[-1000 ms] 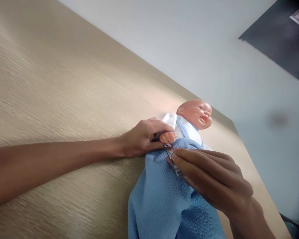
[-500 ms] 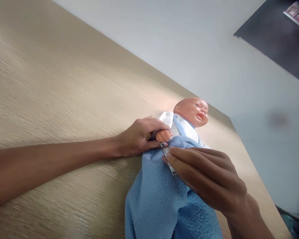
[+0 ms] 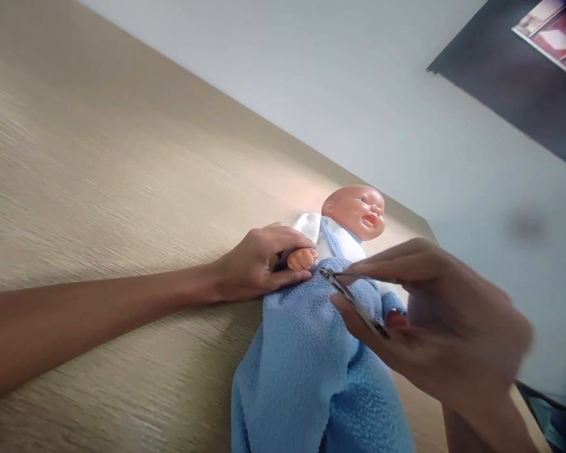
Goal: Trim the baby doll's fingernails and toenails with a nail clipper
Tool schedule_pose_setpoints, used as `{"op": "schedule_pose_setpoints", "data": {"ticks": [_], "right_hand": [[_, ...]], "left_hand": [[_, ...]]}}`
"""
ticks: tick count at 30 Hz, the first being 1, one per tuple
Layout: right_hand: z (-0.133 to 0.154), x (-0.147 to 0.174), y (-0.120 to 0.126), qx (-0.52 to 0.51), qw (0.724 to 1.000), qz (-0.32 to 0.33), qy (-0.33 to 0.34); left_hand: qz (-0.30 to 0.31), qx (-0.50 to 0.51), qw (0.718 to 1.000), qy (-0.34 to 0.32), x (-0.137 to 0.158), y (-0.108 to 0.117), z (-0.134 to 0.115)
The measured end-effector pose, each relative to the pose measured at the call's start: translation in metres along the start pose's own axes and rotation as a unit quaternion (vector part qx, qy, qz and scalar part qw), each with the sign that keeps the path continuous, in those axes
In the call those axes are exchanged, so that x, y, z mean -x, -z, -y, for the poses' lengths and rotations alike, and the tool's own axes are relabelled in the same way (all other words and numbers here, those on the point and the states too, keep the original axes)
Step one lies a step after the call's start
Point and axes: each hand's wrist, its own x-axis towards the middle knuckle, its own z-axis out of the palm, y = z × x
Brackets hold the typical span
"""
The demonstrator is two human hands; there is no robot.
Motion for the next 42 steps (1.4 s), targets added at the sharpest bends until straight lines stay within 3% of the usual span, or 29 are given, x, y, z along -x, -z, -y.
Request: {"op": "schedule_pose_setpoints", "data": {"ticks": [7,14,21,26,28,32,37,42], "right_hand": [[-0.014,-0.003,-0.024,-0.013,0.997,-0.058,0.041],[-0.001,-0.003,-0.019,0.021,0.997,-0.057,0.042],[0.003,0.001,-0.024,-0.005,0.997,-0.069,-0.043],[0.001,0.004,-0.026,-0.011,0.996,-0.071,-0.043],[0.0,0.004,-0.026,-0.044,0.994,-0.066,-0.072],[-0.004,0.003,-0.028,-0.162,0.972,-0.049,-0.163],[-0.017,-0.002,-0.031,-0.241,0.952,-0.026,-0.189],[-0.029,-0.005,-0.032,-0.398,0.873,-0.042,-0.277]], "left_hand": [[0.016,0.002,0.999,0.03,0.0,0.0,-0.005],[0.015,-0.007,1.0,0.01,0.001,0.001,-0.003],[0.02,-0.022,1.0,0.009,0.002,0.003,-0.003],[0.008,-0.024,1.0,-0.001,0.002,0.002,-0.003],[0.005,-0.028,1.0,-0.002,0.002,0.002,-0.003],[0.003,-0.025,1.0,0.007,0.003,0.001,-0.003],[0.003,-0.027,1.0,0.005,0.003,-0.001,-0.004],[0.032,-0.072,0.996,-0.029,0.002,0.003,0.0]]}}
